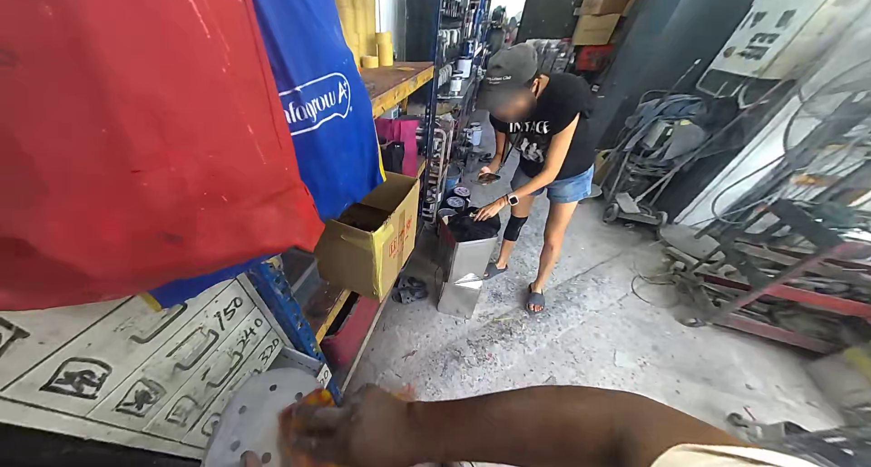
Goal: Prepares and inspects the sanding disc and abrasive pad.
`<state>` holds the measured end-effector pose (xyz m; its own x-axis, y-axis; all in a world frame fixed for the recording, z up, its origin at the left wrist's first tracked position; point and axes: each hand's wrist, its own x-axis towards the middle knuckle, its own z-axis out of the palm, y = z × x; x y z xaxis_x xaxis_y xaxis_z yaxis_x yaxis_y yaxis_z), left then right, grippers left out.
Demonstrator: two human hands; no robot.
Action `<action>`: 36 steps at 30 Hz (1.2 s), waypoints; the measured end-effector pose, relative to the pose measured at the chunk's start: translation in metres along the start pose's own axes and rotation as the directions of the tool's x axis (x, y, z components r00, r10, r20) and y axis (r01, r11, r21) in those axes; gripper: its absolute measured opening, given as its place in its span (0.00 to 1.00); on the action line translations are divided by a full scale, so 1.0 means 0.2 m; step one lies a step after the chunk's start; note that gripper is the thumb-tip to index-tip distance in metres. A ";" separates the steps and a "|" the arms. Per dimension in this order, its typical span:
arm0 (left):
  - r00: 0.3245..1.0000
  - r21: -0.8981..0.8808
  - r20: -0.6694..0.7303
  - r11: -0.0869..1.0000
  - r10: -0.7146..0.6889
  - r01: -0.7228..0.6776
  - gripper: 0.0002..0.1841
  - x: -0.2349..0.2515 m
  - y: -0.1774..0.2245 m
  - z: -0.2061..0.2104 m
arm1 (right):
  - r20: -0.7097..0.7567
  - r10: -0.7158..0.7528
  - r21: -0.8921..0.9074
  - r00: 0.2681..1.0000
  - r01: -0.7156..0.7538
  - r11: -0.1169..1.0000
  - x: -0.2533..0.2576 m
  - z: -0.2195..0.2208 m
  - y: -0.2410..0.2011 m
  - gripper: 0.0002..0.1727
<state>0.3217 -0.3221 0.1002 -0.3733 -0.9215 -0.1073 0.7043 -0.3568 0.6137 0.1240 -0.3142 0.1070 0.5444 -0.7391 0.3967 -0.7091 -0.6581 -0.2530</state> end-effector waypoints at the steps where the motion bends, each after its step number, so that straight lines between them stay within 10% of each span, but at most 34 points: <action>1: 0.999 0.066 0.037 0.997 0.035 -0.037 0.22 0.02 0.00 -0.05 | 0.007 -0.018 -0.001 1.000 0.018 1.000 -0.02 0.01 -0.02 0.24; 11: 0.984 0.084 -0.178 0.996 -0.014 0.029 0.23 -0.02 0.00 0.14 | 0.029 -0.018 -0.043 0.999 0.020 0.999 -0.03 -0.05 0.02 0.31; 36: 0.995 -0.085 -0.081 0.995 -0.056 0.049 0.24 -0.11 -0.09 0.18 | -0.120 0.029 -0.181 0.992 -0.050 0.982 -0.17 -0.11 0.04 0.32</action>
<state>0.2953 -0.2897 0.1203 -0.3618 -0.9094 -0.2050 0.7341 -0.4135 0.5386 0.0900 -0.2917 0.1105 0.4659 -0.7351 0.4926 -0.8052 -0.5830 -0.1085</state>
